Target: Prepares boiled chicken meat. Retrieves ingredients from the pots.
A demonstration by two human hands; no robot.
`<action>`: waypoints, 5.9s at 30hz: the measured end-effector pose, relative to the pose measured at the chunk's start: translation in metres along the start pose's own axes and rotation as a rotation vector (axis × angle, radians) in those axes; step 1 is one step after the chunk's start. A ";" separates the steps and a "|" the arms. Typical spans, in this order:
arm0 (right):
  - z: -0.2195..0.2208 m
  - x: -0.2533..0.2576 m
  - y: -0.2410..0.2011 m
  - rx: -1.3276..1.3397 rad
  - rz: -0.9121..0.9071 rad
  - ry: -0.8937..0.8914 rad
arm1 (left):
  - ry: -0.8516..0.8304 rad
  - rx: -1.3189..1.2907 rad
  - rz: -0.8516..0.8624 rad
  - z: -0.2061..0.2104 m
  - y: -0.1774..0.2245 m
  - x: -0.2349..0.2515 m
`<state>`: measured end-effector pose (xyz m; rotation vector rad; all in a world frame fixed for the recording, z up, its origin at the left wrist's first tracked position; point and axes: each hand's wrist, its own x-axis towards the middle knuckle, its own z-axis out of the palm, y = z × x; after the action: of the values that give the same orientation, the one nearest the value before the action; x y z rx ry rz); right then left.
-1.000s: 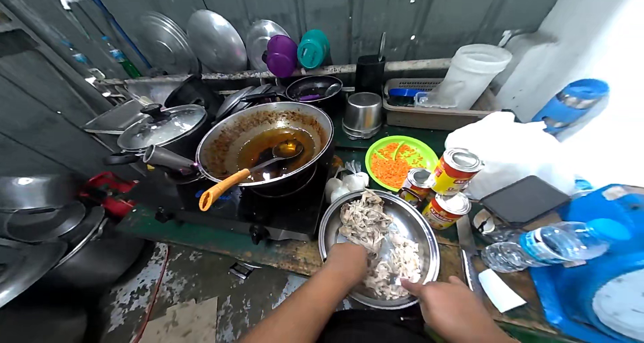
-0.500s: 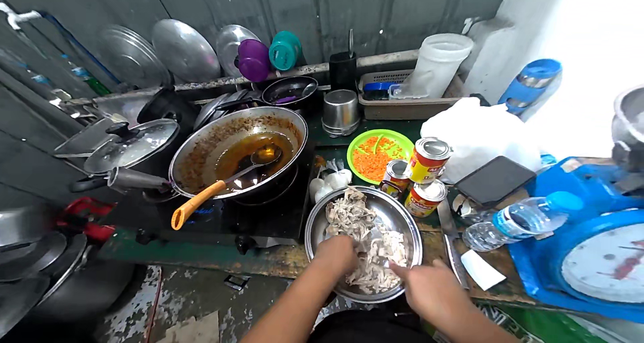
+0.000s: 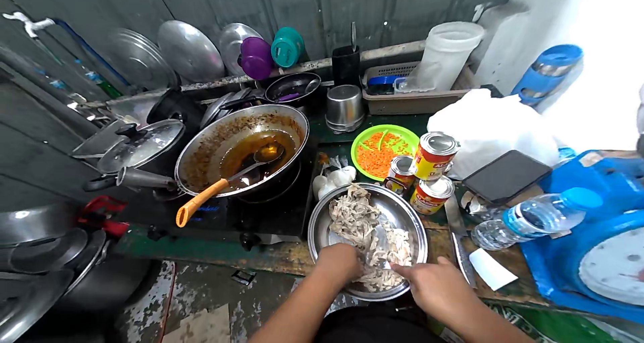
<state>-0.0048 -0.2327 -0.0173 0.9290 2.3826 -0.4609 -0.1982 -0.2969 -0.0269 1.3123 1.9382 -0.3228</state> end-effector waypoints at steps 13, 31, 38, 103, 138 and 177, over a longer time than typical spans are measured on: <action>0.000 -0.010 -0.007 -0.059 -0.097 0.012 | -0.006 0.014 -0.042 -0.001 -0.007 0.000; -0.015 -0.015 0.005 0.037 -0.099 0.020 | -0.117 0.158 -0.068 -0.017 -0.025 -0.018; -0.012 0.007 -0.014 0.002 -0.018 -0.043 | -0.107 0.152 -0.015 -0.020 -0.023 -0.029; -0.019 0.010 -0.023 -0.059 -0.015 -0.081 | -0.097 0.337 -0.216 -0.011 0.000 -0.035; -0.022 -0.005 0.005 0.009 0.030 -0.113 | 0.060 0.137 -0.144 -0.040 0.006 -0.006; -0.052 -0.013 0.033 0.010 0.117 -0.014 | -0.057 0.108 0.054 -0.012 -0.001 -0.007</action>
<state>0.0078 -0.1914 0.0279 1.0595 2.3008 -0.4334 -0.2031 -0.2953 -0.0141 1.4066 1.8567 -0.4390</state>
